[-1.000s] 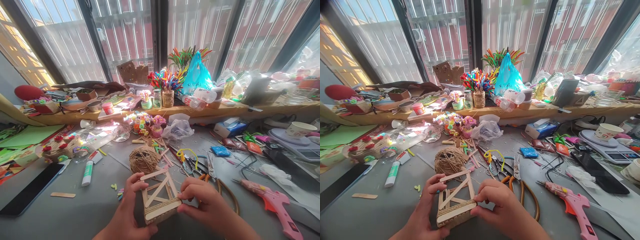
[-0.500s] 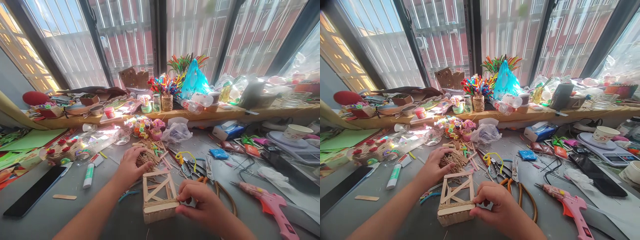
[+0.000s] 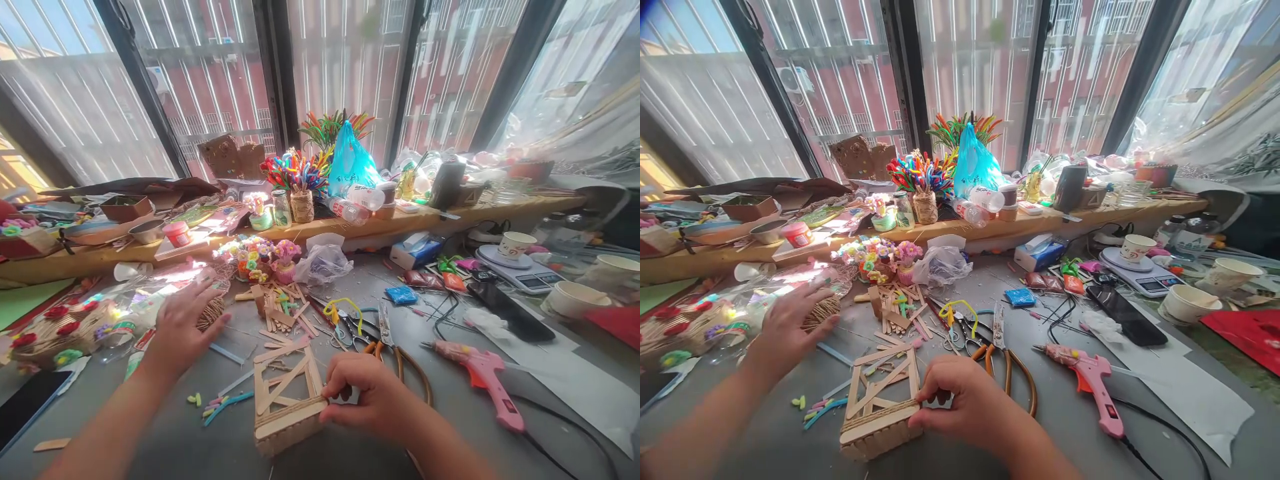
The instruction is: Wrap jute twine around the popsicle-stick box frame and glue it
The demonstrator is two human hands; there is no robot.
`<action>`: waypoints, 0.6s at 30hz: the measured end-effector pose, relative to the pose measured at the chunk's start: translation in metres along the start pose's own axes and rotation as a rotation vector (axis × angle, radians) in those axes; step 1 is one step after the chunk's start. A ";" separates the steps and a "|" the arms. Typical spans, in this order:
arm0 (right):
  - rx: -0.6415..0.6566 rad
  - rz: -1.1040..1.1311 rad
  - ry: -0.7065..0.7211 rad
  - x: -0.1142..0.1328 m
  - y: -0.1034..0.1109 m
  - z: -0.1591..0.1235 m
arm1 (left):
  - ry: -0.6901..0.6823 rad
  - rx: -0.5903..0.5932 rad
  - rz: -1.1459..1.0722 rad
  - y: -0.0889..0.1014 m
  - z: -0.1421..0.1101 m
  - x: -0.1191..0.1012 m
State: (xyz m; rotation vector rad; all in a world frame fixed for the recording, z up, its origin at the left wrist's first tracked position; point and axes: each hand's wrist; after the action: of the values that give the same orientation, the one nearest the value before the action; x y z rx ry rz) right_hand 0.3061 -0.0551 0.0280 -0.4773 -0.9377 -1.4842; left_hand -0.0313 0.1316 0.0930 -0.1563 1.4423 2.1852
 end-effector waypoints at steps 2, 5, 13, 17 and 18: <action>-0.003 -0.001 0.002 0.002 0.000 0.000 | -0.003 0.026 0.048 -0.007 0.002 0.002; -0.008 -0.003 0.006 0.001 0.000 0.000 | 0.101 -0.016 0.082 -0.007 0.010 0.015; -0.004 0.000 -0.003 -0.004 0.008 -0.005 | 0.337 -0.069 -0.093 0.015 0.009 0.030; 0.003 -0.009 -0.009 -0.003 0.013 -0.006 | 0.472 0.045 -0.334 0.003 0.020 0.027; 0.005 -0.012 -0.010 -0.002 0.013 -0.006 | 0.491 0.085 -0.383 0.000 0.024 0.027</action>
State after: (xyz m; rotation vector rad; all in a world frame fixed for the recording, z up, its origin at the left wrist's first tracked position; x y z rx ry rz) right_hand 0.3205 -0.0570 0.0262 -0.4766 -0.9533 -1.4918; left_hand -0.0502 0.1625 0.0929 -0.9130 1.5909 1.8372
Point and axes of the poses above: each hand's wrist, its own z-axis towards the middle knuckle, its own y-axis out of the back of the hand, x = y × z, and after that the axes turned 8 degrees about y, right-handed
